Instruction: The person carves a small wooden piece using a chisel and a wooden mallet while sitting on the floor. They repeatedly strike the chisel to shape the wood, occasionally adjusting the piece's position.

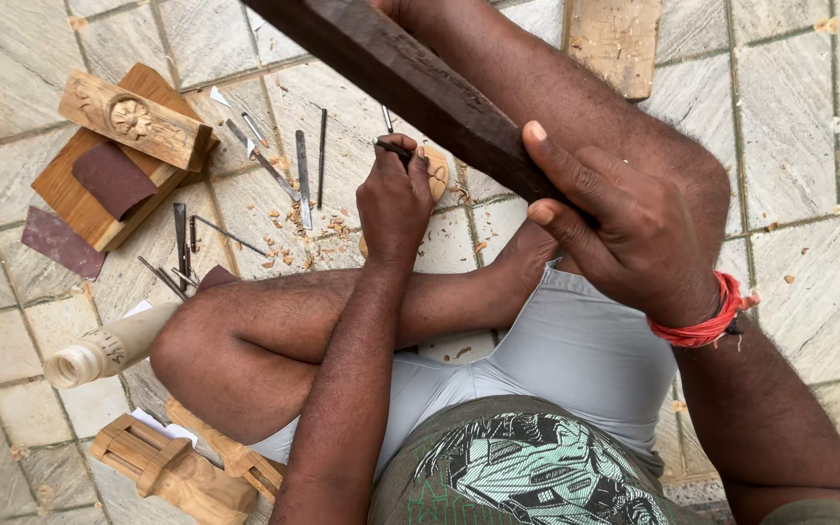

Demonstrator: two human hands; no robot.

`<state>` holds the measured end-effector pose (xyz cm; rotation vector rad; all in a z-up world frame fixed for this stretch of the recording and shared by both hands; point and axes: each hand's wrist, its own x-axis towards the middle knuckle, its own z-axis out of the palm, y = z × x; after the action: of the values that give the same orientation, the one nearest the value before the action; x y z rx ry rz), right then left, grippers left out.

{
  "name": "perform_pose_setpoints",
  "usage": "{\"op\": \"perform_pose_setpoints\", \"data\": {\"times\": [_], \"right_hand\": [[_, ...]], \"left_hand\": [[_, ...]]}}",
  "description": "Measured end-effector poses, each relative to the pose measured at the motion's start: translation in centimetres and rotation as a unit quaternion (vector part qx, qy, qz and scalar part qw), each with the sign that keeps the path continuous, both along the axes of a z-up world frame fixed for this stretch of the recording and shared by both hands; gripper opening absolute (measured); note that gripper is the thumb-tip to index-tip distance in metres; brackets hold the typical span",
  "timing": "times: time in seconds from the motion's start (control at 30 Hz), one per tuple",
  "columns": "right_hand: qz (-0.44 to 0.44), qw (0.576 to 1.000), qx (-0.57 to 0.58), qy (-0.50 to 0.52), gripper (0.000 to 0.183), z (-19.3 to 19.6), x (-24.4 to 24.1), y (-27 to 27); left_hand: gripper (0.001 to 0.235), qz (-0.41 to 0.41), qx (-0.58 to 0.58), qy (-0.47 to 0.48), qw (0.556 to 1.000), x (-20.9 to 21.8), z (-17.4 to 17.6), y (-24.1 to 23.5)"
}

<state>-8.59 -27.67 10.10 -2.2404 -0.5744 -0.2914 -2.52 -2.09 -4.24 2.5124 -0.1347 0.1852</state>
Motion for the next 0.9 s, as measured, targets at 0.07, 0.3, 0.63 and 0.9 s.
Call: {"op": "perform_pose_setpoints", "data": {"times": [0.07,0.3,0.63,0.9], "right_hand": [[-0.006,1.000,-0.024,0.011,0.061,0.3,0.2,0.8],[-0.012,0.986,-0.159,0.056,0.060,1.3,1.9,2.5],[-0.037,0.974,-0.187,0.118,0.051,0.2,1.5,2.4],[-0.038,0.980,-0.134,0.141,0.060,-1.7,-0.1,0.6]], "left_hand": [[0.022,-0.006,0.042,0.006,0.999,-0.1,-0.2,-0.3],[0.026,0.008,0.094,0.039,0.995,0.5,1.2,-1.6],[0.031,-0.001,0.059,0.011,0.998,1.1,1.9,-1.2],[0.007,0.034,-0.069,0.109,0.991,0.4,1.5,0.6]]}}
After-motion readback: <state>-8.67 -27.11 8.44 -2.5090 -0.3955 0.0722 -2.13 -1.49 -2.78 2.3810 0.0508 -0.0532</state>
